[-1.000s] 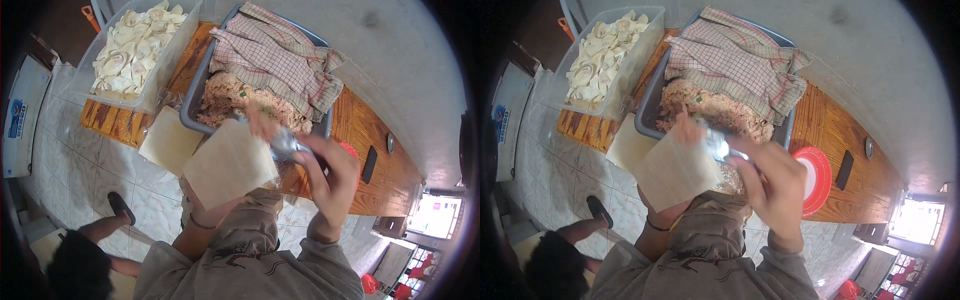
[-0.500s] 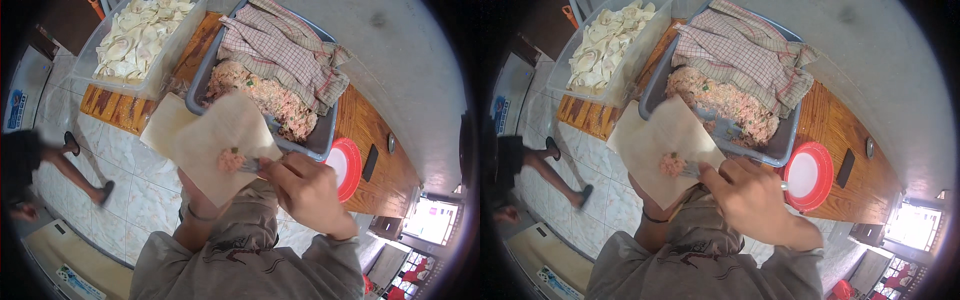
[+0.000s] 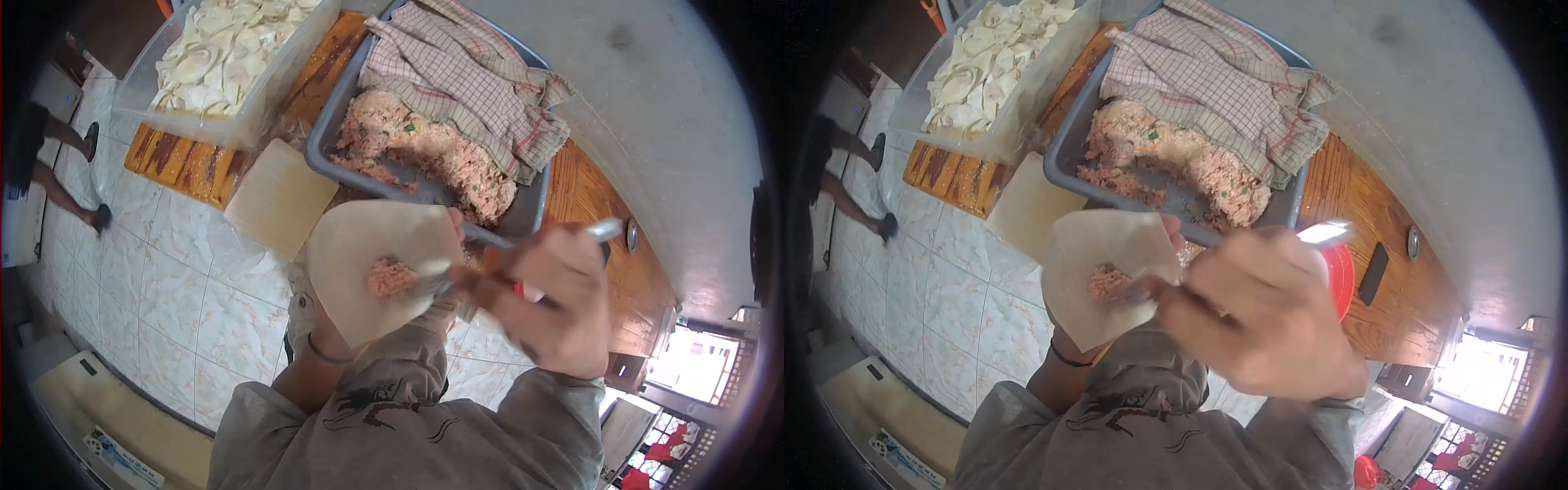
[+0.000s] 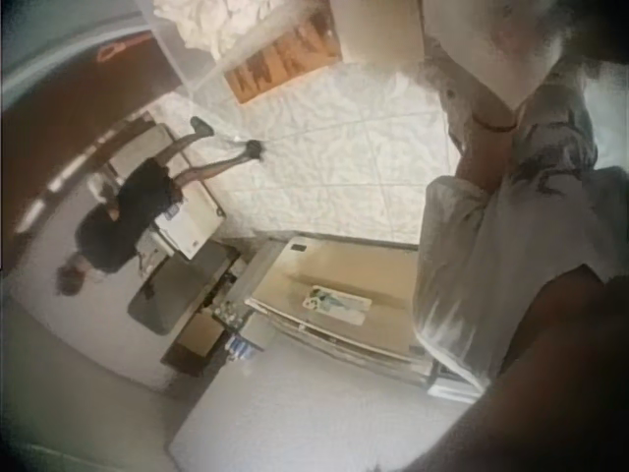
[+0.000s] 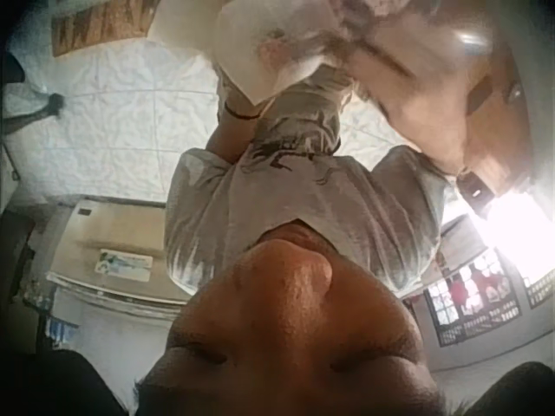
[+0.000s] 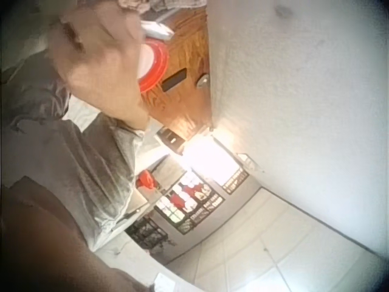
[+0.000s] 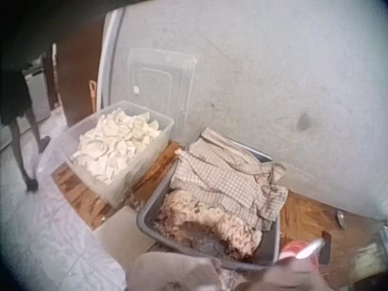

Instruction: The person prepares dumplings by taking square wrappers from a stack, using a fork to place a small portion of meat filling onto each wrapper, and then folding and sealing them by hand.

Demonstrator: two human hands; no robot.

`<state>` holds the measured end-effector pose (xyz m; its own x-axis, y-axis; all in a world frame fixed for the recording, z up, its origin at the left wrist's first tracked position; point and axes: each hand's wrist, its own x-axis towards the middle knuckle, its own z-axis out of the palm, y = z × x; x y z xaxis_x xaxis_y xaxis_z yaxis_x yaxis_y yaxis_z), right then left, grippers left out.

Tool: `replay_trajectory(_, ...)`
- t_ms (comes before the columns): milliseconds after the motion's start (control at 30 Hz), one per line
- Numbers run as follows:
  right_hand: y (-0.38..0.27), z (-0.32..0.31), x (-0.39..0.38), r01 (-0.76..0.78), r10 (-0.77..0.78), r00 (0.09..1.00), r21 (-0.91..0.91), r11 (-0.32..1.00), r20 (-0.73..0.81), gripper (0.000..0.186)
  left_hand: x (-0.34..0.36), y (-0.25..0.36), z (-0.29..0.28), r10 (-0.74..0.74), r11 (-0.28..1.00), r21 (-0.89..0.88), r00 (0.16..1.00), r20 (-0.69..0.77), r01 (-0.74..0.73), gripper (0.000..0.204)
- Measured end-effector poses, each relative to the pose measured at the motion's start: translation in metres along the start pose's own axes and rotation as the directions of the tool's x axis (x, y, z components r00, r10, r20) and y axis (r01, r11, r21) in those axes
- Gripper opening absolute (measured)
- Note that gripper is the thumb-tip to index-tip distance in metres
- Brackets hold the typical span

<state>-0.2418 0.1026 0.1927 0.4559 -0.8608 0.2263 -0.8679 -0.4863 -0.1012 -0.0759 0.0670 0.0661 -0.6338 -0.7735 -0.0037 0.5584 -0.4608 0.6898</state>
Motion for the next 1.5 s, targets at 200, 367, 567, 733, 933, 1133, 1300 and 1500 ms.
replay_trajectory(200,-0.008,-0.008,0.019,0.078,-0.078,0.997,-0.081,0.994,0.006,0.028,0.01,0.008,-0.017,0.241,0.903,0.339,0.965,0.108,-0.263,0.058)
replay_trajectory(367,-0.012,0.005,0.015,0.015,-0.008,0.997,-0.094,0.995,0.076,0.027,0.011,0.001,-0.032,0.138,0.984,0.077,0.968,0.21,-0.158,0.043)
replay_trajectory(567,-0.004,0.016,0.027,0.187,-0.178,0.978,-0.079,0.979,0.105,0.012,-0.021,-0.003,-0.023,0.536,0.805,0.315,0.844,-0.023,-0.502,0.033)
replay_trajectory(733,0.024,0.01,0.011,-0.142,0.13,0.986,-0.112,0.984,-0.108,0.018,-0.03,-0.019,-0.047,0.271,0.739,-0.633,0.962,-0.034,-0.231,0.05)
replay_trajectory(933,0.036,0.06,-0.003,-0.335,0.382,0.918,0.303,0.892,-0.11,0.049,-0.021,0.03,-0.016,-0.126,0.525,-0.846,0.991,0.033,0.095,0.054)
replay_trajectory(1133,0.033,0.052,-0.016,-0.542,0.48,0.812,-0.126,0.831,-0.332,0.059,0.009,-0.026,0.001,-0.2,0.35,-0.87,0.935,0.292,0.346,0.077)
replay_trajectory(1300,0.032,0.055,-0.138,-0.826,0.738,0.56,-0.185,0.533,-0.377,0.046,0.009,-0.05,-0.001,-0.183,0.359,-0.768,0.846,0.5,0.531,0.075)
replay_trajectory(1500,-0.003,0.123,-0.209,-0.9,0.946,0.304,-0.359,0.246,-0.114,0.051,0.009,-0.047,0.012,-0.347,0.378,-0.718,0.809,0.475,0.584,0.089)
